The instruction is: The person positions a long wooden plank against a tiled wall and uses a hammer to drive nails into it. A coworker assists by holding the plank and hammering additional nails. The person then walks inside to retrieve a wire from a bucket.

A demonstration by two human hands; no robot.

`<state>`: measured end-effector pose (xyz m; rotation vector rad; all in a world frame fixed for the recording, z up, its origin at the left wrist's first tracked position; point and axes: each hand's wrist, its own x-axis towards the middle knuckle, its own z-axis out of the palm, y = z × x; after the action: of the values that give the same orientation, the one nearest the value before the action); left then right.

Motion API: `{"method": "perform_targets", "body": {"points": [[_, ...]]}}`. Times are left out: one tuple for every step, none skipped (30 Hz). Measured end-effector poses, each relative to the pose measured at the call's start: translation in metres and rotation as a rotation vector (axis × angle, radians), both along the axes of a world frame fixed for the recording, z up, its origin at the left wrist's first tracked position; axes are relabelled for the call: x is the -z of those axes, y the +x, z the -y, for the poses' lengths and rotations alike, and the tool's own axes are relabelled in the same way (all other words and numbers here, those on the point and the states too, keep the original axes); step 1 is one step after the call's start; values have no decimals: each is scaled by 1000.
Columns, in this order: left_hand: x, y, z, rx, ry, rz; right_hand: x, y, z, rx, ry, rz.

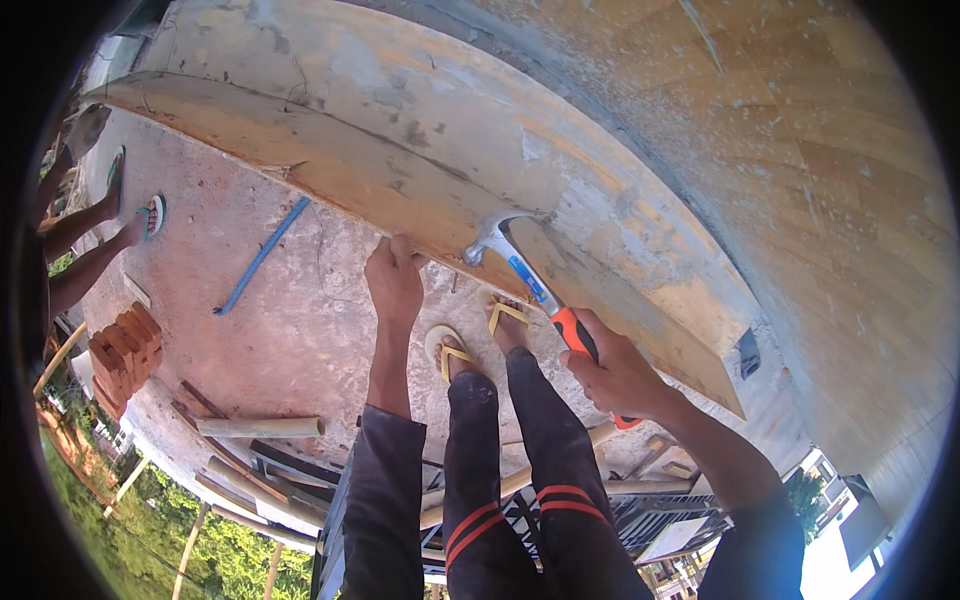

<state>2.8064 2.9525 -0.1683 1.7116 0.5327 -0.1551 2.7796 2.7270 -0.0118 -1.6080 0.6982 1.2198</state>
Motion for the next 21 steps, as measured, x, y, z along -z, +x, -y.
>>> {"method": "perform_targets", "body": {"points": [[-1, -4, -2, -27, -7, 6, 0, 0, 1, -45, 25, -54], [-1, -3, -5, 10, 28, -16, 0, 4, 4, 44, 10, 5], [-1, -4, -7, 47, 60, -49, -1, 7, 6, 107, 33, 77], [0, -3, -8, 79, 83, -134, -2, 11, 7, 193, -30, 129], [1, 1, -8, 80, 26, -42, -3, 14, 6, 264, -59, 222], [1, 3, -8, 71, -2, -48, -4, 16, 4, 343, -61, 268], [1, 6, -7, 66, -46, -65, -5, 17, 1, 433, -54, 326], [1, 9, -4, 50, -90, -75, -6, 17, -2, 500, 26, 429], [-1, 11, -1, -20, -204, -81, -6, 16, -5, 510, 27, 421], [-3, 11, 2, -98, -313, -84, -8, 13, -8, 403, -12, 284], [-5, 11, 4, -158, -431, -45, -10, 10, -10, 302, -8, 176], [-8, 10, 6, -208, -447, -103, -10, 7, -11, 207, -29, 3], [-10, 8, 7, -247, -473, -117, -10, 5, -11, -26, 60, -92], [-11, 7, 7, -288, -502, -153, -10, 5, -10, 51, 111, -51], [-12, 5, 7, -308, -515, -145, -10, 5, -9, 113, 138, -67], [-12, 3, 6, -326, -529, -153, -9, 7, -7, 181, 119, -74], [-10, 3, 5, -384, -526, -209, -8, 11, -5, 240, 121, -40], [-9, 2, 4, -335, -553, -159, -9, 14, -5, 331, 114, 17], [-6, 3, 3, -324, -563, -145, -10, 18, -5, 432, 91, 101], [-5, 4, 3, -283, -602, -56, -11, 22, -7, 532, 80, 183], [-4, 3, 3, -337, -558, -159, -12, 25, -9, 595, 88, 312]]}}
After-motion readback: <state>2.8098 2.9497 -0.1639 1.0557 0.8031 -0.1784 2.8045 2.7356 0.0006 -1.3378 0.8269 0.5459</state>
